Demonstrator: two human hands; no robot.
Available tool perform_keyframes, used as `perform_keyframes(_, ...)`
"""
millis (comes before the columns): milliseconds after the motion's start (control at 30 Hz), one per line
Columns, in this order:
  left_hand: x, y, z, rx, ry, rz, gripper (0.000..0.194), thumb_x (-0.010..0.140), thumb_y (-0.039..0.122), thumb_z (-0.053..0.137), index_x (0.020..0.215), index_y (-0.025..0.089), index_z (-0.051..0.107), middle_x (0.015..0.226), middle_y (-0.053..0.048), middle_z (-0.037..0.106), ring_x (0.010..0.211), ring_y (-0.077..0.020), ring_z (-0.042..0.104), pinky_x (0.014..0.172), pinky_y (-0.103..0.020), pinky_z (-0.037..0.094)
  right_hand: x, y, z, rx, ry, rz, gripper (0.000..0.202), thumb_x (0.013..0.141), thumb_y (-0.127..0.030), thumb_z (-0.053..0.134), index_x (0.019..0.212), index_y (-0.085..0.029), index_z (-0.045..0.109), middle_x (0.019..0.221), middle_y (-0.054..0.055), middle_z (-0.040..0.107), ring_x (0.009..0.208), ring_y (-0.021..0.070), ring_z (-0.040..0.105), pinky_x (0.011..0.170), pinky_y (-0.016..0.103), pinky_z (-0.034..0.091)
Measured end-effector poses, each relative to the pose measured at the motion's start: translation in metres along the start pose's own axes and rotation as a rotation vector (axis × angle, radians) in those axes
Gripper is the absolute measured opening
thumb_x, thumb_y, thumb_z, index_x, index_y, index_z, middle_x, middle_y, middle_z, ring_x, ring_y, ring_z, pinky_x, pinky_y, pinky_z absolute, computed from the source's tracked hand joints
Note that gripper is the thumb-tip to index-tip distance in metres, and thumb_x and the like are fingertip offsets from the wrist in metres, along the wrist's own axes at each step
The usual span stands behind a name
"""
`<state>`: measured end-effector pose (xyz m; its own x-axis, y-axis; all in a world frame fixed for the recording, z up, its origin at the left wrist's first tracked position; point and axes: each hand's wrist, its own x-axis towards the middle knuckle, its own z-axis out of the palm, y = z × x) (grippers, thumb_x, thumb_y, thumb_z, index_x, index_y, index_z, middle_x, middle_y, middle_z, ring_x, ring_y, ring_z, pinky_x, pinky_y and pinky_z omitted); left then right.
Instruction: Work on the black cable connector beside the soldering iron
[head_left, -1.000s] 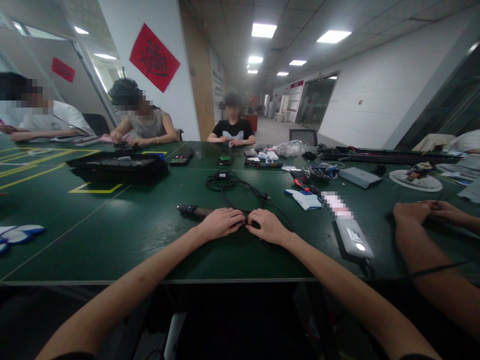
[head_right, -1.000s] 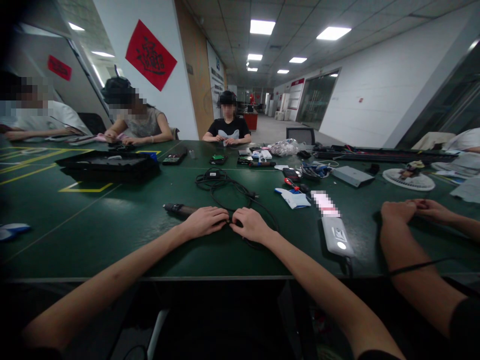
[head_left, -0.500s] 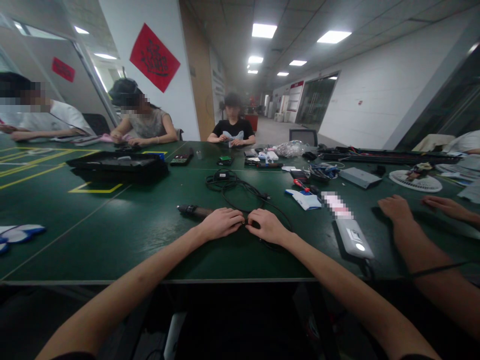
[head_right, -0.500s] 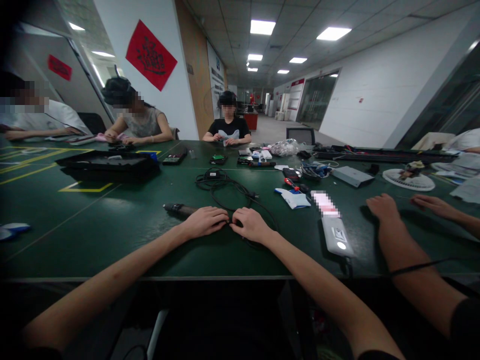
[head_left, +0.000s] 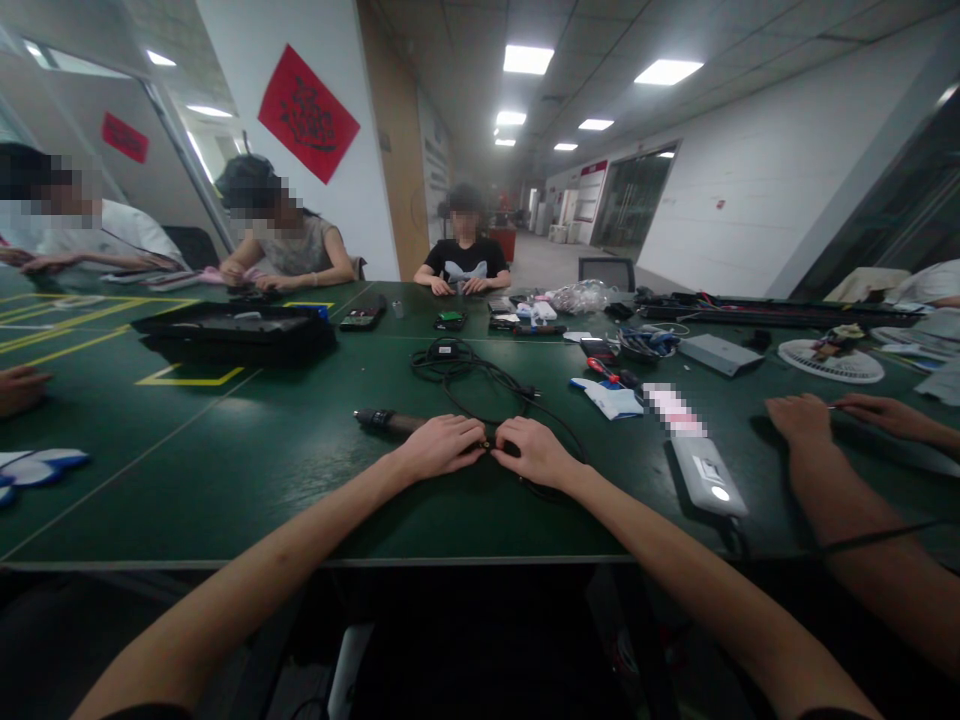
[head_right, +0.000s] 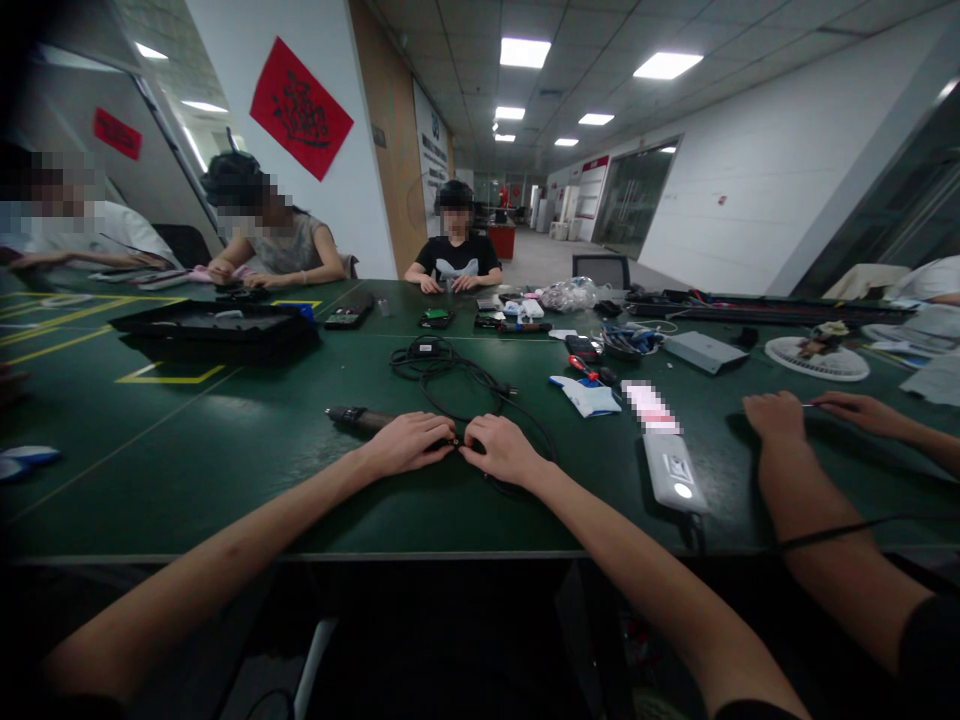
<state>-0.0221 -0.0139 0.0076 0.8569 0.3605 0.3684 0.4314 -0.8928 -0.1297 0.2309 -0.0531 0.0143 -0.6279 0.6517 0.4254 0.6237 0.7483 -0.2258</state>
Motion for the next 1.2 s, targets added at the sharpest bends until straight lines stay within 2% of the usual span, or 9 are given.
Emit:
perform_keyframes(467,0.0012,0.0015,-0.0014,-0.027,-0.010,-0.032,0.021,0.103,0.038,0.052,0.114,0.022,0.059,0.108,-0.006,0.068,0.098,-0.0205,0.067,0.087,-0.034,0.050,-0.0002,0.0012,0.0018,-0.007,-0.001,0.004,0.009,0.095,-0.025,0.070,0.092,-0.020,0.062,0.094,0.004,0.066,0.090,0.0201,0.059,0.085,0.032,0.044)
perform_keyframes(667,0.0002,0.0013,-0.0042,-0.012,-0.009,0.026,0.027,0.103,0.034,0.049,0.126,0.024,0.059,0.120,-0.006,0.067,0.103,-0.0199,0.067,0.092,-0.034,0.050,-0.0003,0.0002,0.0004,-0.002,-0.005,0.008,0.010,0.094,-0.025,0.070,0.091,-0.020,0.062,0.094,0.004,0.066,0.090,0.0199,0.059,0.085,0.032,0.044)
perform_keyframes(800,-0.0005,0.0008,-0.0036,-0.009,0.003,0.044,0.026,0.102,0.033,0.050,0.123,0.024,0.061,0.124,-0.007,0.066,0.104,-0.0200,0.067,0.093,-0.034,0.050,0.0000,-0.0003,-0.0002,-0.001,-0.006,0.012,0.009,0.094,-0.025,0.070,0.093,-0.020,0.063,0.094,0.004,0.067,0.091,0.0204,0.060,0.086,0.032,0.045)
perform_keyframes(967,0.0004,0.0023,-0.0045,-0.038,0.018,0.011,0.021,0.102,0.033,0.051,0.116,0.023,0.061,0.118,-0.007,0.067,0.102,-0.0198,0.067,0.091,-0.034,0.051,0.0001,-0.0008,-0.0013,0.000,-0.010,0.007,0.008,0.094,-0.025,0.070,0.093,-0.020,0.064,0.094,0.005,0.067,0.091,0.0206,0.060,0.085,0.033,0.045)
perform_keyframes(1200,0.0018,0.0037,-0.0061,-0.030,-0.020,-0.017,0.019,0.102,0.033,0.050,0.114,0.022,0.059,0.116,-0.006,0.068,0.101,-0.0204,0.067,0.092,-0.034,0.051,0.0000,0.0007,0.0005,-0.010,-0.006,0.003,0.008,0.094,-0.025,0.070,0.093,-0.020,0.064,0.095,0.005,0.067,0.091,0.0204,0.059,0.085,0.032,0.044)
